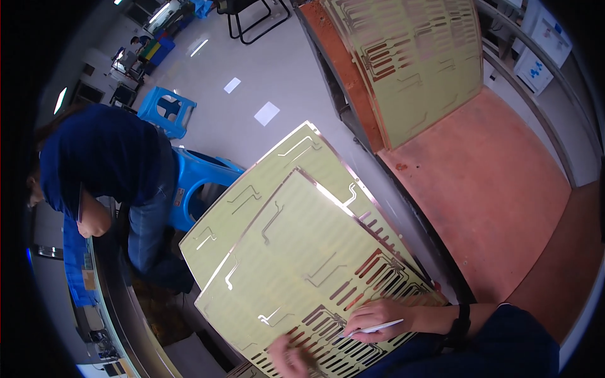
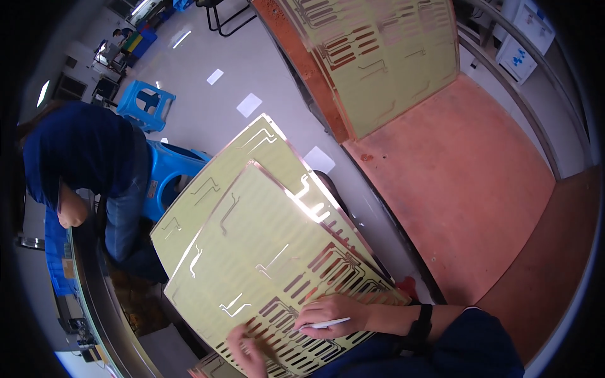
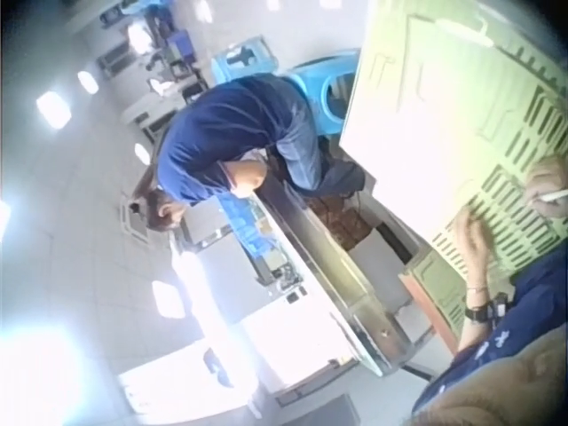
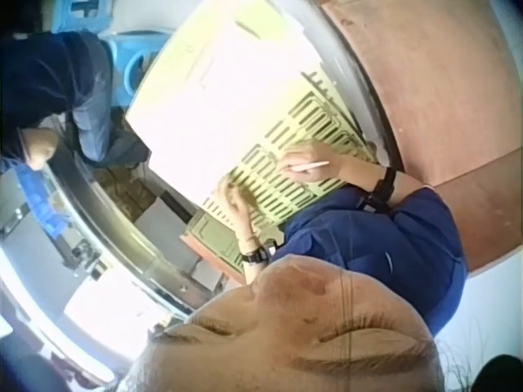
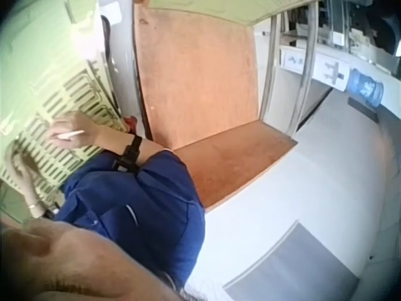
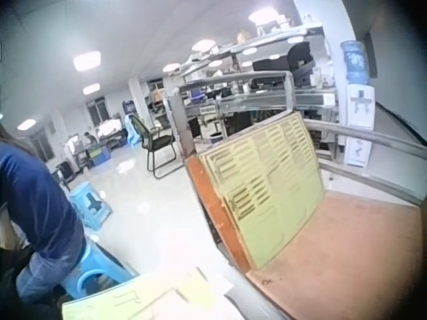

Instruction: Inspecting and marking patterns on a stack of thin metal sheets using a white marking pen.

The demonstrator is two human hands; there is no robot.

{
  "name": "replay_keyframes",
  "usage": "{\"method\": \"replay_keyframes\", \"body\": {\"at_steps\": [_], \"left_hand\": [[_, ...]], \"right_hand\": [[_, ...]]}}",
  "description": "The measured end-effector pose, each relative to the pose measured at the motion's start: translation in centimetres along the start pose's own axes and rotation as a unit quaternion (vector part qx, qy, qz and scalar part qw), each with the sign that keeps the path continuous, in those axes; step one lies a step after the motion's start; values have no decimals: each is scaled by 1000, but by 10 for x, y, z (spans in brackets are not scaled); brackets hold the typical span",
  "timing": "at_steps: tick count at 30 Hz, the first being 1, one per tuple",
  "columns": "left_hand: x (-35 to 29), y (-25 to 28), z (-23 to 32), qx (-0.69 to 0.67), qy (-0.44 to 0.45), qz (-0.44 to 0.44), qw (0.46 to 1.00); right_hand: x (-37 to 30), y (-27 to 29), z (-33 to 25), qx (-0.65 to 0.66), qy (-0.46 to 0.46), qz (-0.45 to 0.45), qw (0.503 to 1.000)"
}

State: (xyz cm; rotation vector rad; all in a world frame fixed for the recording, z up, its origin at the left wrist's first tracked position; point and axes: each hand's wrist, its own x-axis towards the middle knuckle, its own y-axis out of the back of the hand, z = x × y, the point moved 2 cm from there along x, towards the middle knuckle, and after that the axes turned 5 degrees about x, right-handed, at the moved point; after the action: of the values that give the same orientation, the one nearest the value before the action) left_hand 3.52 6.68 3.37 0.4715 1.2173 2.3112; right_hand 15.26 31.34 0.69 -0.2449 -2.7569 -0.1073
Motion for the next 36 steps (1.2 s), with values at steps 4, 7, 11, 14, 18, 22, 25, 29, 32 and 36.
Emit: {"method": "replay_keyframes", "body": {"at_steps": [4, 7, 11, 14, 18, 22, 25, 29, 32, 36], "left_hand": [[13, -25, 66, -142, -20, -213, 966], [20, -37, 71, -159, -14, -203, 966], [16, -40, 62, -178, 22, -203, 963], [17, -44, 66, -194, -13, -181, 964], [11, -57, 53, -210, -25, -128, 969], [13, -58, 62, -175, -74, -108, 976], [15, -63, 63, -163, -101, -112, 975], [15, -67, 63, -158, -137, -77, 975], [13, -68, 64, -142, -142, -72, 977], [8, -68, 66, -67, -176, -69, 980]], "right_hand": [[3, 6, 3, 50, -24, 4, 998], [2, 8, 3, 75, -61, -10, 995], [5, 11, 2, 85, -75, -17, 993], [2, 10, 5, 69, -43, -28, 996], [1, 36, 8, 91, -88, 24, 992], [15, 92, 4, -180, 20, 209, 961], [11, 110, 6, -261, 25, 199, 944], [7, 111, 7, -295, 40, 190, 935], [5, 111, 11, -304, 50, 187, 933], [3, 111, 13, -304, 46, 185, 933]]}}
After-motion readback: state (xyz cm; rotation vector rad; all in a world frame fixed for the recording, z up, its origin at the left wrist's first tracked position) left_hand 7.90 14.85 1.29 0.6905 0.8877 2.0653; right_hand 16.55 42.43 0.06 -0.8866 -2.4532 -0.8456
